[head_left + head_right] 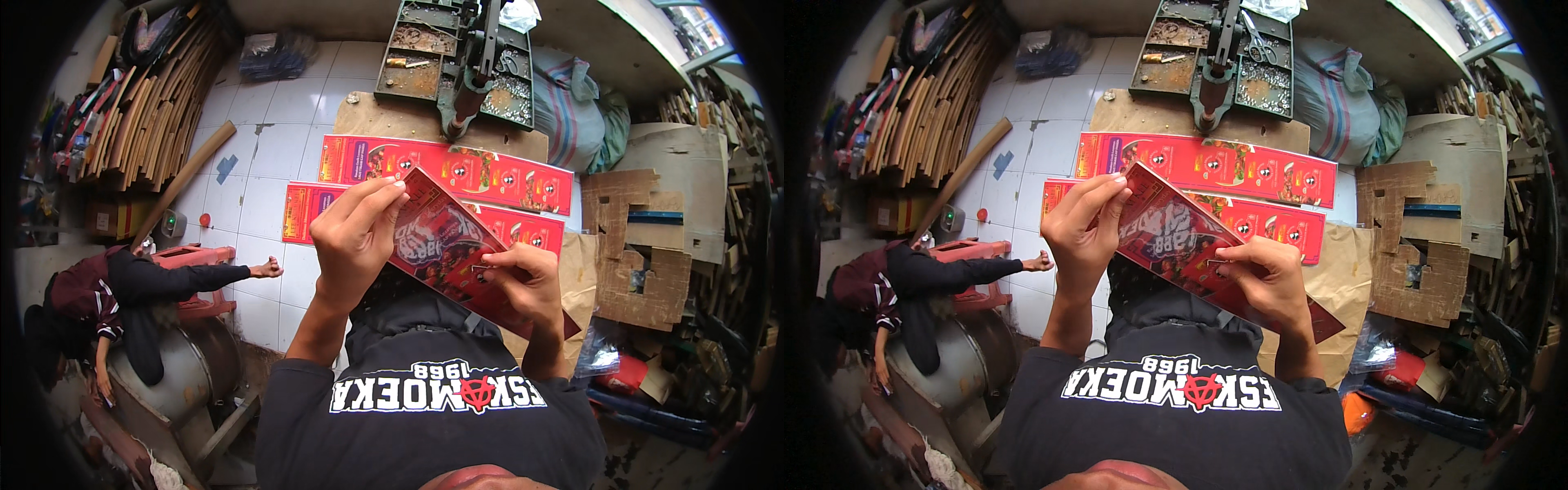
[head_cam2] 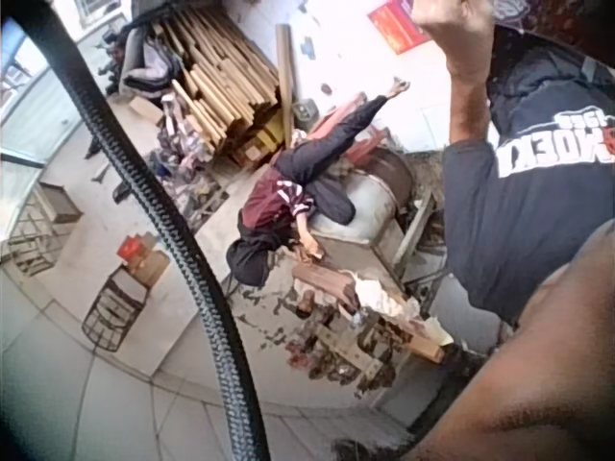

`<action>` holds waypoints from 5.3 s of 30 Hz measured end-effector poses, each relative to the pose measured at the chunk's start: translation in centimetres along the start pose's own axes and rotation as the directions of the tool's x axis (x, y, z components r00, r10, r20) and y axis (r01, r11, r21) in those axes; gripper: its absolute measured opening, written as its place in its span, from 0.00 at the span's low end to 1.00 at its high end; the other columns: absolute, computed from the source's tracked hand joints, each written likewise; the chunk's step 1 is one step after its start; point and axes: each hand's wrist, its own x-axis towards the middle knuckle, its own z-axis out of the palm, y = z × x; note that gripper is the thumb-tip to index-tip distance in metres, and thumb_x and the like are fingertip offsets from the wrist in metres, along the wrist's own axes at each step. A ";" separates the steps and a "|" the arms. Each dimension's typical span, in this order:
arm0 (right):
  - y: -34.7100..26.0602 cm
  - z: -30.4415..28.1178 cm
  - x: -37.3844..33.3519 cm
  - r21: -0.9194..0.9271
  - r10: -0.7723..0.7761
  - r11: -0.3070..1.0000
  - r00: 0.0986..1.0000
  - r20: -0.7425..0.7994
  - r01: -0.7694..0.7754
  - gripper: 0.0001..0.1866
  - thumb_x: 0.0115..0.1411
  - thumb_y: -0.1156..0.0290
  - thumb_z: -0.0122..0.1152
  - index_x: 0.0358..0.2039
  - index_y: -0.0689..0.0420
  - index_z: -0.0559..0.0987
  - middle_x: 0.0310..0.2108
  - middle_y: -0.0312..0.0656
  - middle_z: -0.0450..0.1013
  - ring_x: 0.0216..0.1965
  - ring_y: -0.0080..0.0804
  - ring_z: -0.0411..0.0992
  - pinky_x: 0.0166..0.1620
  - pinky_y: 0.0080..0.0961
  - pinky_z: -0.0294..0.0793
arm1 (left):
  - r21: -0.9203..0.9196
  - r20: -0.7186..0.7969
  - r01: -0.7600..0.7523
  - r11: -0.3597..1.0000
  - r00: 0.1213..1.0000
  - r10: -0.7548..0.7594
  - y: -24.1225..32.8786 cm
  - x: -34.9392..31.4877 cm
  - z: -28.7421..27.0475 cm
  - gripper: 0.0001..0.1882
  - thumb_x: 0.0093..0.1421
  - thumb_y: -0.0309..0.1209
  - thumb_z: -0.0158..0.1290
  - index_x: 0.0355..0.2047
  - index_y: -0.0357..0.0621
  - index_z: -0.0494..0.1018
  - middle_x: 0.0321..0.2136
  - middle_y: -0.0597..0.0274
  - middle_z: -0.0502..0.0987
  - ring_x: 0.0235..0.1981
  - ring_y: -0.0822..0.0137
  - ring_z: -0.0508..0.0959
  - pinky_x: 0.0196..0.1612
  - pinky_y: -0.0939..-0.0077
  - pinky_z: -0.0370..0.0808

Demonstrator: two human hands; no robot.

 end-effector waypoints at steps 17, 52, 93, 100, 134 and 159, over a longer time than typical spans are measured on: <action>0.5 0.2 -1.1 0.160 0.154 0.974 0.987 0.035 -0.158 0.11 0.47 0.85 0.69 0.34 0.63 0.83 0.26 0.41 0.78 0.29 0.23 0.76 0.32 0.19 0.72 | -0.583 0.519 0.597 0.551 0.795 -0.313 -0.3 -1.0 -2.5 0.19 0.66 0.31 0.51 0.52 0.28 0.69 0.42 0.54 0.78 0.44 0.70 0.77 0.50 0.77 0.72; -3.7 6.0 3.8 -0.394 -0.600 0.790 0.725 -0.338 0.470 0.16 0.49 0.87 0.67 0.41 0.66 0.80 0.31 0.44 0.75 0.30 0.36 0.77 0.32 0.27 0.79 | -0.452 0.536 0.622 0.639 0.762 -0.362 3.8 -1.2 -2.3 0.17 0.61 0.21 0.52 0.51 0.28 0.71 0.36 0.48 0.82 0.37 0.69 0.82 0.41 0.78 0.77; -1.7 7.0 3.5 -0.430 -0.666 0.740 0.654 -0.359 0.517 0.17 0.45 0.88 0.65 0.38 0.60 0.81 0.29 0.40 0.76 0.32 0.38 0.79 0.32 0.26 0.80 | -0.465 0.550 0.683 0.564 0.722 -0.420 3.7 -1.9 -2.3 0.10 0.61 0.19 0.52 0.43 0.27 0.71 0.33 0.51 0.82 0.36 0.73 0.81 0.38 0.81 0.77; -1.7 7.3 3.5 -0.420 -0.683 0.728 0.630 -0.370 0.543 0.17 0.48 0.86 0.66 0.40 0.61 0.78 0.30 0.41 0.77 0.32 0.38 0.79 0.33 0.27 0.79 | -0.477 0.569 0.706 0.523 0.702 -0.429 3.7 -2.0 -2.3 0.11 0.62 0.20 0.52 0.45 0.29 0.70 0.35 0.54 0.80 0.36 0.76 0.78 0.39 0.83 0.73; 15.3 -8.2 -4.0 0.140 0.237 0.963 0.475 -0.847 -0.229 0.17 0.58 0.82 0.62 0.49 0.65 0.78 0.29 0.34 0.75 0.32 0.16 0.70 0.39 0.14 0.70 | -0.788 0.260 0.589 0.176 0.579 -0.773 -10.2 -10.1 -9.0 0.23 0.66 0.25 0.47 0.59 0.27 0.63 0.53 0.44 0.73 0.51 0.60 0.77 0.56 0.67 0.74; 15.5 -11.5 7.7 0.151 0.139 0.988 0.521 -0.842 -0.019 0.14 0.57 0.79 0.65 0.45 0.65 0.79 0.28 0.34 0.76 0.29 0.15 0.70 0.35 0.13 0.70 | 0.287 -0.110 0.140 0.948 0.988 -0.113 -6.5 2.6 -1.7 0.24 0.56 0.25 0.59 0.53 0.35 0.69 0.53 0.44 0.70 0.55 0.48 0.72 0.58 0.61 0.68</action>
